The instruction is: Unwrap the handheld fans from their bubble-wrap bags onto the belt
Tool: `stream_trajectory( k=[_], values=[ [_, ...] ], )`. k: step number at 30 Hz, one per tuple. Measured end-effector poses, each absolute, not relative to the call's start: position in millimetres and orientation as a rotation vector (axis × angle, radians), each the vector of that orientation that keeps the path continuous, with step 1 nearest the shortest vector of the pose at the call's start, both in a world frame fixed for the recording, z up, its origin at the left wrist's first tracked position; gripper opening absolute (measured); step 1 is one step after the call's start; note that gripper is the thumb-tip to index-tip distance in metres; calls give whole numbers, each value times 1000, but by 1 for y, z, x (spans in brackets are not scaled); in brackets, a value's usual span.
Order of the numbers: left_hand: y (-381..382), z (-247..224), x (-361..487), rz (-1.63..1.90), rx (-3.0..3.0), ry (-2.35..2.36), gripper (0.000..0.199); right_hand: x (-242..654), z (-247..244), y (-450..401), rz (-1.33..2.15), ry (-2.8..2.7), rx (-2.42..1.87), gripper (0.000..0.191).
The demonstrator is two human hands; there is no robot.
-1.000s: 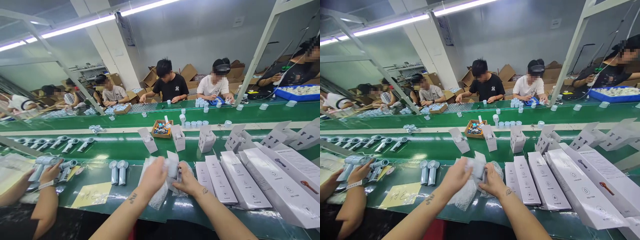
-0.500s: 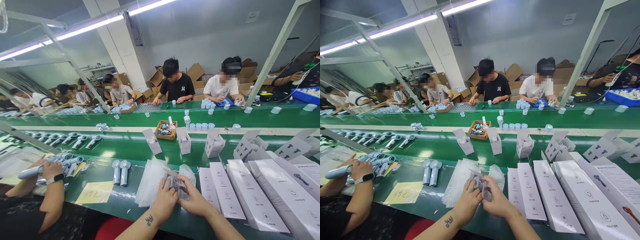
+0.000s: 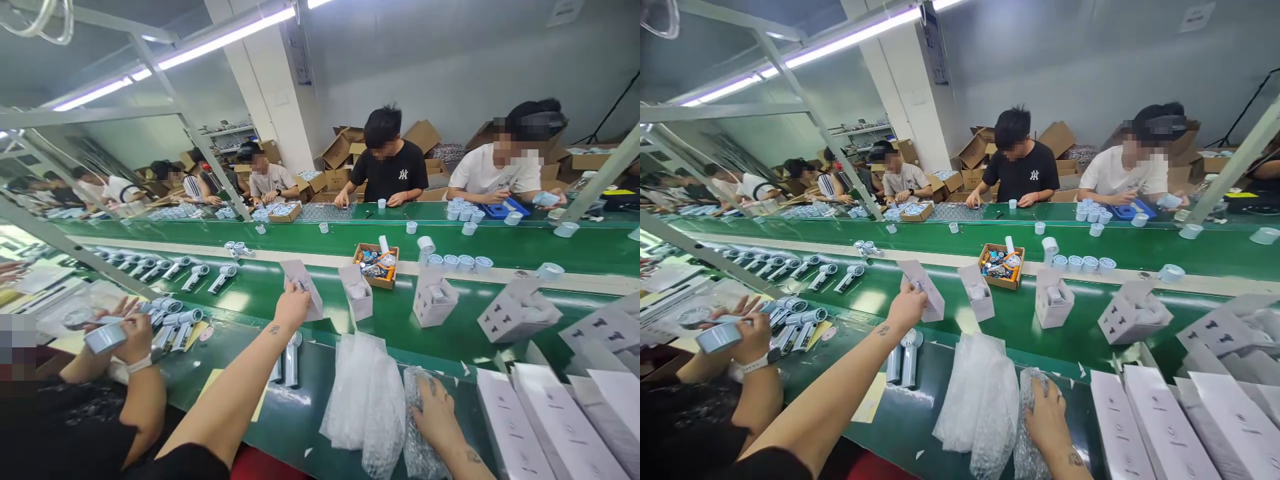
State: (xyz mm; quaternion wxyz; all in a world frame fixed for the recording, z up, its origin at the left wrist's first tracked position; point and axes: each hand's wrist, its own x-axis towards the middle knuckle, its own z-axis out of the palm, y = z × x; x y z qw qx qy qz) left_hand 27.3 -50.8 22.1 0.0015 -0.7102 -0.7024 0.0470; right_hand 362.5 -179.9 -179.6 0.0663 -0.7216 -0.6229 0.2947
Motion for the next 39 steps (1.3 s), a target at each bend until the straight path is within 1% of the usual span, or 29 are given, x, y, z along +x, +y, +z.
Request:
stream_trajectory(
  k=[3,4,5,6,7,10,11,12,15,16,17,18,19,22,24,25,27,29,32,34,35,37,38,39],
  values=[
    [-23,-14,7,145,-2260,-2199,22,360,-200,-180,861,-1736,-2152,82],
    [-18,-22,3,142,-2276,-2193,22,361,-203,-178,886,-1676,-2177,84],
    [-17,-28,-1,134,-2292,-2185,22,363,-204,-176,915,-1612,-2208,82],
    [-20,-31,-4,118,-2304,-2176,23,366,-203,-174,938,-1547,-2236,75],
    [-26,-33,-7,97,-2307,-2165,25,368,-200,-172,950,-1489,-2258,64],
    [-66,-43,-12,-26,-2190,-2246,35,371,-188,-166,956,-1371,-2272,26],
    [-84,-49,-12,-39,-2115,-2358,38,369,-183,-165,963,-1344,-2269,21],
    [-102,-58,-11,-18,-2031,-2515,40,367,-180,-164,975,-1322,-2260,22],
    [-148,-91,-8,224,-1923,-2924,49,357,-169,-161,1018,-1263,-2182,29],
    [-158,-101,-6,238,-1925,-2985,52,355,-165,-160,1024,-1247,-2152,29],
    [-164,-107,-5,156,-1921,-3038,53,355,-160,-159,1020,-1229,-2127,28],
    [-168,-110,-4,-28,-1887,-3109,52,355,-153,-159,1008,-1216,-2103,26],
    [-171,-109,-3,-295,-1815,-3205,51,357,-145,-160,986,-1208,-2078,25],
    [-174,-86,9,-1334,-1436,-3392,55,365,-117,-168,901,-1276,-1913,31],
    [-179,-63,27,-1866,-1282,-3344,59,368,-102,-178,859,-1456,-1691,32],
    [-182,-53,39,-2043,-1280,-3323,60,369,-98,-185,860,-1555,-1577,30],
    [-188,-37,71,-2277,-1352,-3344,63,371,-98,-201,926,-1704,-1429,24],
    [-193,-33,105,-2412,-1472,-3415,64,376,-108,-217,1070,-1742,-1452,23],
    [-201,-45,155,-2523,-1695,-3449,63,391,-120,-238,1303,-1654,-1617,31],
    [-211,-58,184,-2507,-1877,-3421,64,402,-117,-247,1489,-1416,-1671,42],
    [-218,-65,196,-2451,-2006,-3397,65,407,-113,-249,1608,-1224,-1625,49],
    [-230,-74,219,-2238,-2414,-3290,64,414,-100,-248,1798,-795,-1378,61],
    [-234,-76,228,-2057,-2700,-3192,62,415,-94,-247,1830,-614,-1245,63],
    [-233,-77,236,-1818,-2965,-3087,56,416,-88,-246,1821,-483,-1156,62]
  ],
)
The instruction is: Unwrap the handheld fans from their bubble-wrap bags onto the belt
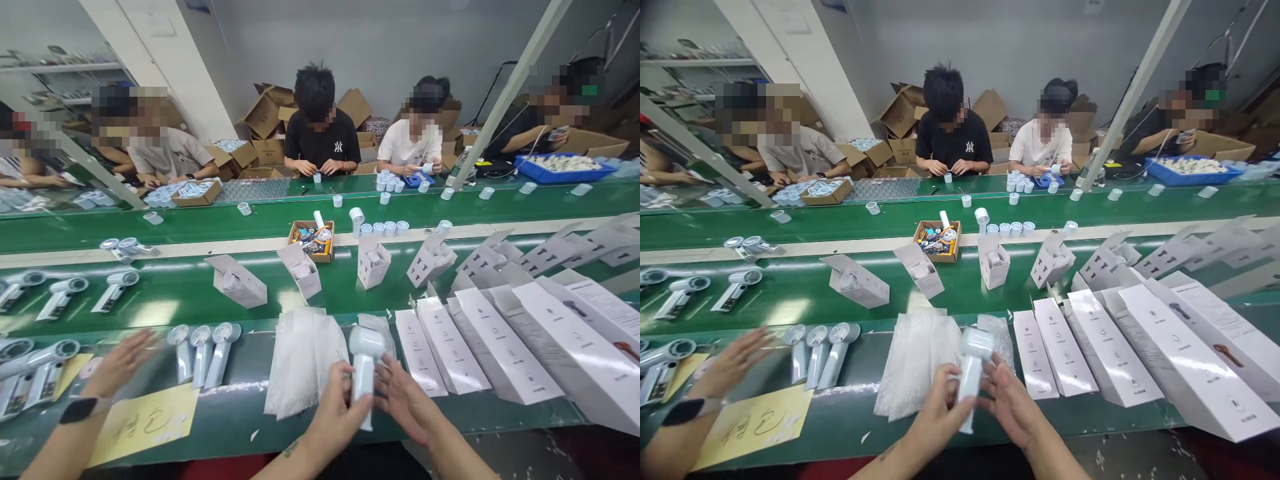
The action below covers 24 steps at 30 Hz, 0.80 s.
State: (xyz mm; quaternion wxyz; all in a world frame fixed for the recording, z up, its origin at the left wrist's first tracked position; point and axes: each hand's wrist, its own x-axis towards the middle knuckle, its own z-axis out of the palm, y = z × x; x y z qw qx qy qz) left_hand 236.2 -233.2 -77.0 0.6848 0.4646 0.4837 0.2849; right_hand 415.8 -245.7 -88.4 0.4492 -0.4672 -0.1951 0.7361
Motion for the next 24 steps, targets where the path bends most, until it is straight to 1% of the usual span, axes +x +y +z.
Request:
stream_trajectory(
  k=[2,5,6,8,9,10,11,12,13,14,17,18,19,22,24],
  values=[
    [-216,-75,248,497,1237,1187,44,417,-81,-246,1752,-347,-1133,55],
    [-151,-72,264,391,1524,1697,53,421,-80,-256,1782,-265,-1182,46],
    [-125,-74,271,364,1583,1785,51,423,-81,-262,1839,-267,-1152,46],
    [-81,-83,290,262,1666,1798,39,428,-85,-275,1967,-295,-1049,52],
    [-65,-89,301,199,1695,1758,31,431,-87,-280,2017,-313,-999,57],
    [-56,-96,312,134,1734,1710,27,434,-89,-285,2049,-328,-959,64],
    [-51,-103,322,74,1782,1657,34,438,-91,-288,2063,-341,-935,71],
    [-50,-110,329,20,1833,1603,45,443,-92,-291,2063,-354,-923,75],
    [-52,-115,335,-27,1883,1556,51,448,-93,-293,2057,-362,-923,76],
    [-55,-119,337,-71,1928,1521,49,455,-94,-295,2048,-359,-929,74],
    [-58,-118,331,-168,2019,1506,19,473,-91,-300,2066,-287,-942,61],
    [-56,-114,326,-181,2041,1518,13,477,-90,-302,2071,-258,-945,59],
    [-53,-108,320,-180,2066,1531,13,481,-89,-303,2067,-234,-950,58],
    [-52,-88,309,-115,2142,1564,27,484,-90,-308,2011,-172,-995,58],
    [-66,-81,310,-70,2159,1545,29,481,-94,-312,1959,-96,-1070,56]
  ],
)
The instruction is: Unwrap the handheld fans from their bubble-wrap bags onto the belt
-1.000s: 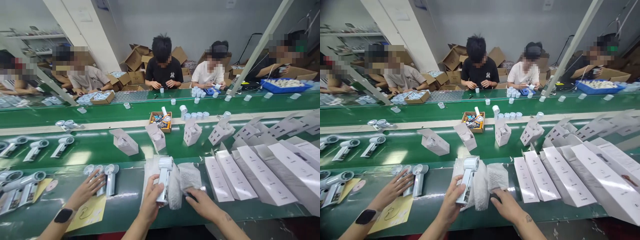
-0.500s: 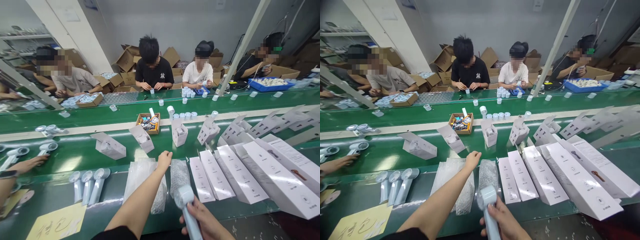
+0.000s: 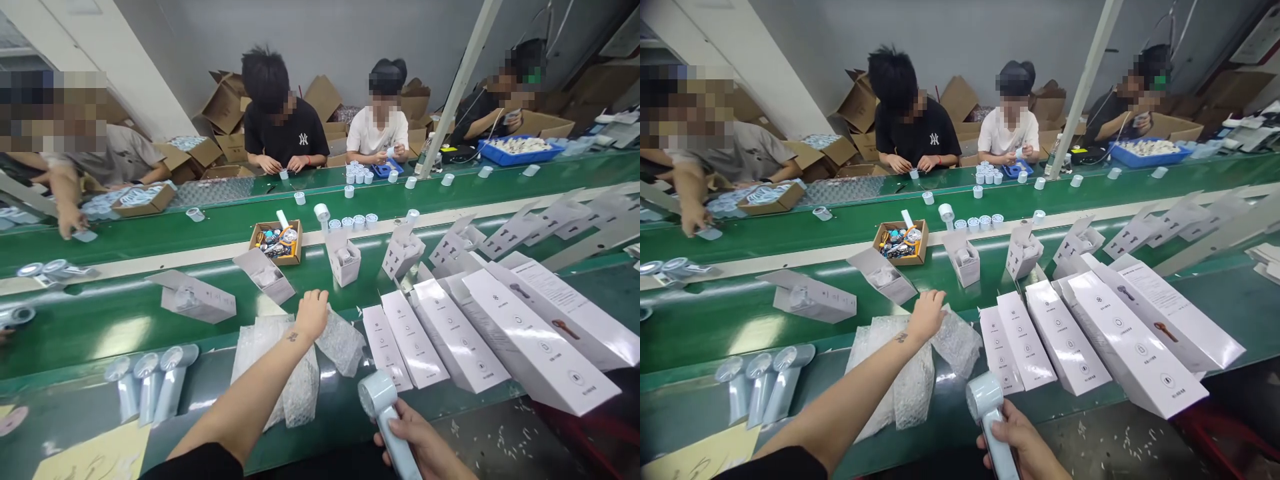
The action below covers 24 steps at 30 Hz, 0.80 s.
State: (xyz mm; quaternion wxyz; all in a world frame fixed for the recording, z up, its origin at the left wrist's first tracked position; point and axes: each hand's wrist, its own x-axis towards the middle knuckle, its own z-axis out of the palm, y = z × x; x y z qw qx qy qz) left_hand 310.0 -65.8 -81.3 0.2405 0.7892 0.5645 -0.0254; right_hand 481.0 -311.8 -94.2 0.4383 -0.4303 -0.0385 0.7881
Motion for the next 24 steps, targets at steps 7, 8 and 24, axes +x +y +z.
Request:
stream_trajectory(
  k=[7,8,24],
  values=[
    [-162,-116,333,-166,1959,1410,18,473,-96,-319,1849,29,-1203,45],
    [-168,-119,332,-149,1931,1404,16,472,-92,-317,1848,0,-1189,48],
    [-191,-59,262,637,1984,1255,22,425,-53,-271,1999,-402,-1369,57]
  ],
)
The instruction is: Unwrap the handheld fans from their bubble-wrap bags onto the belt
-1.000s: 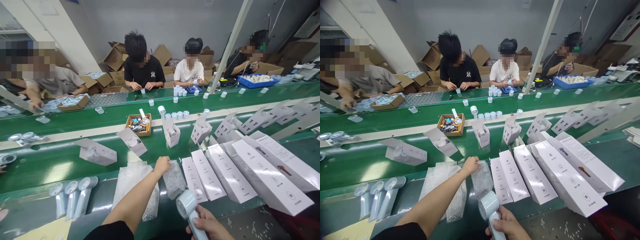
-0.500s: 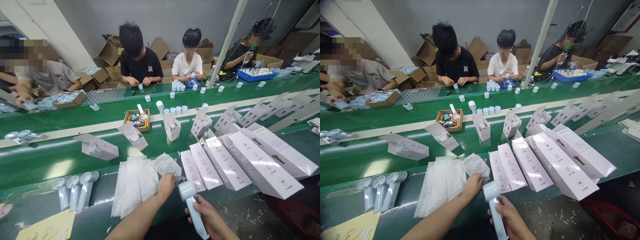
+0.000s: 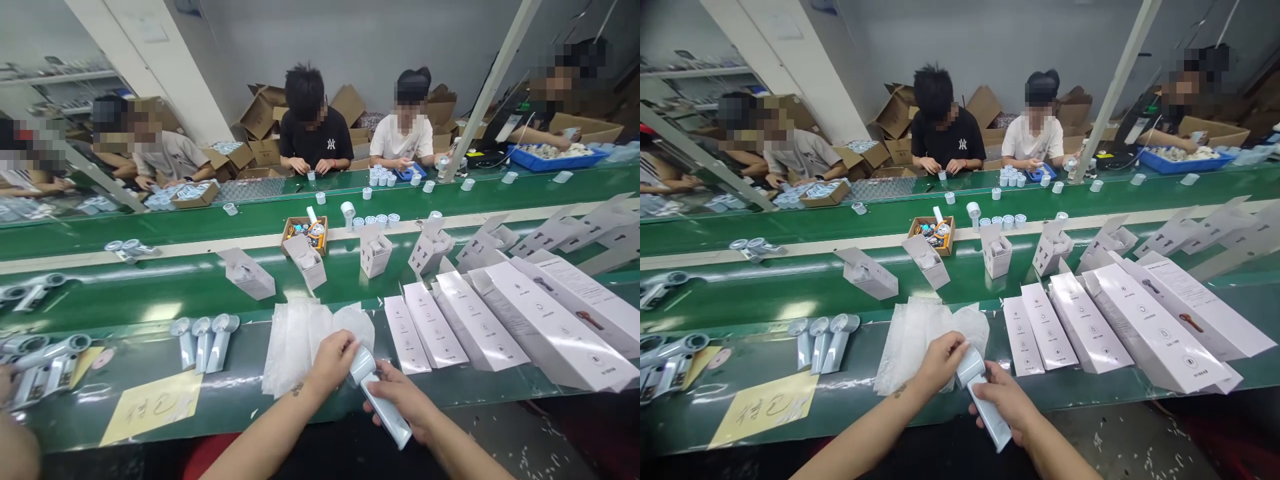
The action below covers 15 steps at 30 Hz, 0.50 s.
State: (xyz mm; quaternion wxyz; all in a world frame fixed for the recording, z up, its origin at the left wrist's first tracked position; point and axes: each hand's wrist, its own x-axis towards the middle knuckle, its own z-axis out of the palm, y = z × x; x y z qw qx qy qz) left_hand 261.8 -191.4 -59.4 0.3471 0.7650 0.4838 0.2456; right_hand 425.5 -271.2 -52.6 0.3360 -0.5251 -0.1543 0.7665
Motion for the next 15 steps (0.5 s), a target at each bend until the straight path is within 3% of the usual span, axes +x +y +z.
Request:
stream_trajectory(
  k=[6,11,15],
  values=[
    [-197,-40,236,791,2800,685,25,417,-36,-276,1929,-250,-1270,59],
    [-217,-29,216,810,2889,550,28,408,-25,-281,1894,-119,-1270,68],
    [-224,-34,222,788,2824,517,23,398,-18,-284,1825,-34,-1208,60]
  ],
)
